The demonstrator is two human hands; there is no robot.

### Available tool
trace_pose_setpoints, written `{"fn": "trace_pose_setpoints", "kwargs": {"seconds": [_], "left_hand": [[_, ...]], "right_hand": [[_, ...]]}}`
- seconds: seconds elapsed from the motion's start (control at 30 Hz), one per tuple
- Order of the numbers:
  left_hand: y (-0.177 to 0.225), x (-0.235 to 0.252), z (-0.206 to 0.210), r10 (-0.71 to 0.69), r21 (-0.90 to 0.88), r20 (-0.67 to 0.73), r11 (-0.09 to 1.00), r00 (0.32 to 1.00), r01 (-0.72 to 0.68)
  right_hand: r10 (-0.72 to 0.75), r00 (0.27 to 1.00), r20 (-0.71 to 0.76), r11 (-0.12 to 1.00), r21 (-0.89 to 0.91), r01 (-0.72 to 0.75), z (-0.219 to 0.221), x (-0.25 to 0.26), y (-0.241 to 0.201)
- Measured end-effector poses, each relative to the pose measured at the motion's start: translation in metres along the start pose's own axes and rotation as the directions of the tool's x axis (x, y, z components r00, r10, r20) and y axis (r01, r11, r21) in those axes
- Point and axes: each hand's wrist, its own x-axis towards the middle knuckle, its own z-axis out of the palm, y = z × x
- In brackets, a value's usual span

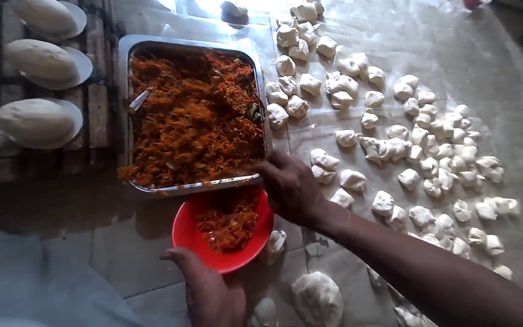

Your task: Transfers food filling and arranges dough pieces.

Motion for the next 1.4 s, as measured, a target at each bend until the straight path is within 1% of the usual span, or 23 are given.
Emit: {"fn": "trace_pose_setpoints", "kwargs": {"seconds": [0.07,0.17,0.23,0.3,0.4,0.47,0.6,0.67,0.7,0.77,0.87,1.0,1.13,1.2,1.3,1.33,1.4], "left_hand": [[0.001,0.001,0.000,0.010,0.005,-0.019,1.000,1.000,-0.010],[0.004,0.004,-0.002,0.023,0.018,-0.040,1.000,0.999,-0.023],[0.006,0.005,-0.005,0.024,0.023,-0.055,0.999,0.998,-0.023],[0.007,0.005,-0.005,0.019,0.017,-0.039,1.000,0.999,-0.019],[0.008,0.005,-0.003,0.005,-0.014,-0.042,1.000,0.999,-0.006],[0.008,0.004,0.000,0.010,-0.033,-0.045,0.999,0.999,-0.011],[0.008,0.005,-0.001,0.009,-0.013,-0.047,1.000,0.999,-0.010],[0.008,0.005,-0.002,0.010,0.001,-0.048,1.000,0.999,-0.010],[0.008,0.005,-0.002,0.010,0.006,-0.043,1.000,0.999,-0.009],[0.007,0.005,-0.003,0.018,0.000,-0.030,1.000,0.999,-0.018],[0.005,0.007,-0.005,0.019,-0.018,-0.017,1.000,1.000,-0.019],[0.006,0.007,-0.005,0.039,-0.006,-0.030,0.999,0.999,-0.039],[0.007,0.008,-0.005,0.024,-0.007,-0.025,1.000,0.999,-0.024],[0.007,0.007,-0.005,0.016,-0.011,-0.020,1.000,1.000,-0.016],[0.008,0.006,-0.004,0.004,-0.026,-0.031,1.000,0.999,-0.005],[0.008,0.006,-0.004,0.003,-0.026,-0.027,1.000,1.000,-0.004],[0.007,0.006,-0.005,0.010,-0.017,-0.019,1.000,1.000,-0.010]], "right_hand": [[0.005,0.999,-0.045,1.000,-0.018,-0.006,0.018,0.028,0.013],[-0.054,0.998,-0.031,0.996,-0.068,0.052,0.039,0.060,0.019],[-0.106,0.994,0.011,0.990,-0.092,0.106,0.048,0.071,0.019],[-0.108,0.994,0.024,0.988,-0.111,0.110,0.048,0.074,0.019],[-0.054,0.997,-0.046,0.987,-0.151,0.046,0.036,0.068,0.013],[-0.045,0.998,-0.037,0.987,-0.155,0.039,0.029,0.060,0.013],[-0.085,0.996,0.021,0.986,-0.143,0.087,0.039,0.059,0.016],[-0.084,0.990,0.116,0.991,-0.092,0.095,0.045,0.061,0.018],[-0.077,0.980,0.185,0.994,-0.058,0.089,0.046,0.061,0.019],[-0.053,0.960,0.276,0.998,-0.010,0.059,0.046,0.060,0.021],[0.012,0.944,0.330,1.000,-0.011,-0.008,0.035,0.057,0.021],[0.064,0.947,0.316,0.998,-0.013,-0.063,0.022,0.047,0.021],[0.094,0.955,0.283,0.995,-0.001,-0.098,0.000,0.025,0.007],[0.025,0.961,0.274,0.999,0.037,-0.036,-0.012,0.007,-0.005],[-0.182,0.947,0.265,0.982,0.099,0.161,-0.021,-0.013,-0.010],[-0.212,0.948,0.238,0.977,0.085,0.197,-0.022,-0.012,-0.008],[-0.181,0.974,0.137,0.984,0.019,0.180,-0.019,0.003,0.004]]}}
